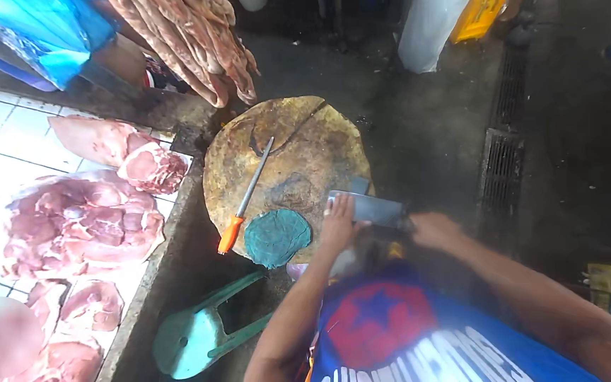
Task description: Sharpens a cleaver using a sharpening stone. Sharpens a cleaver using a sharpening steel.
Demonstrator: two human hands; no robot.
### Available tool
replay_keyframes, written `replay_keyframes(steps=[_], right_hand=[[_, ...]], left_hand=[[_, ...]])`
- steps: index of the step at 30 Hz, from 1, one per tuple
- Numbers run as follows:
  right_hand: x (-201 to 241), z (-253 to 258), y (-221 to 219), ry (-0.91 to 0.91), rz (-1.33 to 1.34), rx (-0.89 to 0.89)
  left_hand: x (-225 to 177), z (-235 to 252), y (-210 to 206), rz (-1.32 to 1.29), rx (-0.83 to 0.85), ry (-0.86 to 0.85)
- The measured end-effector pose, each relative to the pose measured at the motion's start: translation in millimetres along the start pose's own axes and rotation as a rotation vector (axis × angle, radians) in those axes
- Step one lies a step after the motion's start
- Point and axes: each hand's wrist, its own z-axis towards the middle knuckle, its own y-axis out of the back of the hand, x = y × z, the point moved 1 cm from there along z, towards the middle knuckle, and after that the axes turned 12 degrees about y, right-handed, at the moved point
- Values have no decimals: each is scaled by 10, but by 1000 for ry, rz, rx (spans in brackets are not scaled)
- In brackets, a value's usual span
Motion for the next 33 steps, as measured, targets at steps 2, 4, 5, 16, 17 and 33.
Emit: replay_keyframes(steps=[2,4,5,16,17,33], right_hand=[[478,245,-91,80,45,22],[872,436,-205,156,47,51],[963,473,-253,181,36,61],[-179,-261,-65,-50,-31,22],[53,-159,-84,-9,6,33],[106,-10,-18,22,-5,53]], left_hand=[[585,-126,129,13,5,-1],[1074,-334,232,18,15,31],[1181,-431,261,26,29,60],[-321,23,22,-54,65,-38],[-53,-18,55,-34,59,-41],[19,-85,113,-31,55,19]])
